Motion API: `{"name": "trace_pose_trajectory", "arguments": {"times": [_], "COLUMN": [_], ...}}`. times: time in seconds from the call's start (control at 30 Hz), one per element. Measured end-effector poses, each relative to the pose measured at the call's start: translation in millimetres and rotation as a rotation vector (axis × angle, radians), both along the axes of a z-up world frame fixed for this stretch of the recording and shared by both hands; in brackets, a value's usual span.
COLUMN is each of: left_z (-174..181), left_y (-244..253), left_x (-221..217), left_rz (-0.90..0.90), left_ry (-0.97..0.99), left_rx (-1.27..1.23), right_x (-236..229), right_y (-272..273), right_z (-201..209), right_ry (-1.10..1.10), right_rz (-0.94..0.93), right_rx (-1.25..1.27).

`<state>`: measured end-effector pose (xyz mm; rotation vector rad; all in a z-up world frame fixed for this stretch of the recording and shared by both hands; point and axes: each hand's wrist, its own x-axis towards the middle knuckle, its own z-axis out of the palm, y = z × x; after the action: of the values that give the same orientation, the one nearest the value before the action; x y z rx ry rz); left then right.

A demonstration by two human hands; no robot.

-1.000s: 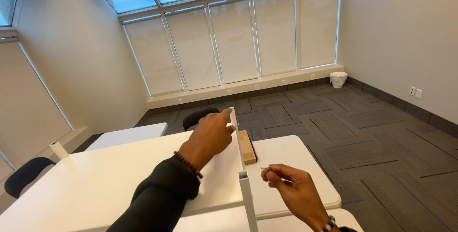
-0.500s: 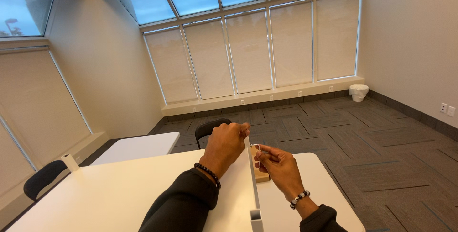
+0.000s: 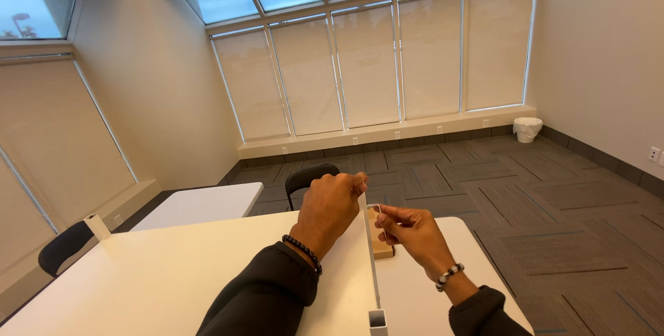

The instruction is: The person inserts a screw into the frame of a white shelf unit and tightens it using a hex key by hand.

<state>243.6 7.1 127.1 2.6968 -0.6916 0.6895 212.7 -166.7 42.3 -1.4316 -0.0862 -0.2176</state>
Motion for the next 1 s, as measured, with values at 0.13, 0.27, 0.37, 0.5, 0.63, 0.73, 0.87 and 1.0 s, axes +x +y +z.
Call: {"name": "trace_pose_trajectory", "arguments": {"times": [0.13,0.27,0.37,0.5,0.63,0.73,0.87,1.0], "left_z": [-0.7,-5.3,-3.5,-7.3,-5.5,-1.8,-10.0,-1.6], "left_y": [-1.5,-3.1,-2.7,-1.4,-2.3,-2.6,-1.5,-3.7], "left_x": [-0.4,3.0,1.8,7.4,2.9,-1.8,8.3,1.3], "left_rz": [0.032,0.033,0.029,0.028,0.024,0.002,-0.011,0.008], "left_ry": [0.037,0.012,0.007,0.002,0.048,0.014,-0.040,0.022], "left_rx": [-0.028,-0.027,-0.038,-0.035,-0.063,-0.080,-0.042,-0.060], "right_x": [-16.4,-28.7,-25.5,-18.0,-3.9,11.0,12.3,-5.5], "right_y": [5.4,12.9,14.5,12.7,11.1,6.2,7.7,12.2], "right_z": [21.8,40.7,43.5,29.7,20.1,25.1,13.3,-21.4], "right_ry": [0.148,0.116,0.093,-0.043,-0.331,-0.336,-0.146,-0.138], "right_rz": [0.028,-0.018,-0.027,-0.051,-0.035,-0.133,-0.141,-0.119], "right_rx": [0.152,0.158,0.136,0.157,0.051,-0.142,-0.445,-0.255]}}
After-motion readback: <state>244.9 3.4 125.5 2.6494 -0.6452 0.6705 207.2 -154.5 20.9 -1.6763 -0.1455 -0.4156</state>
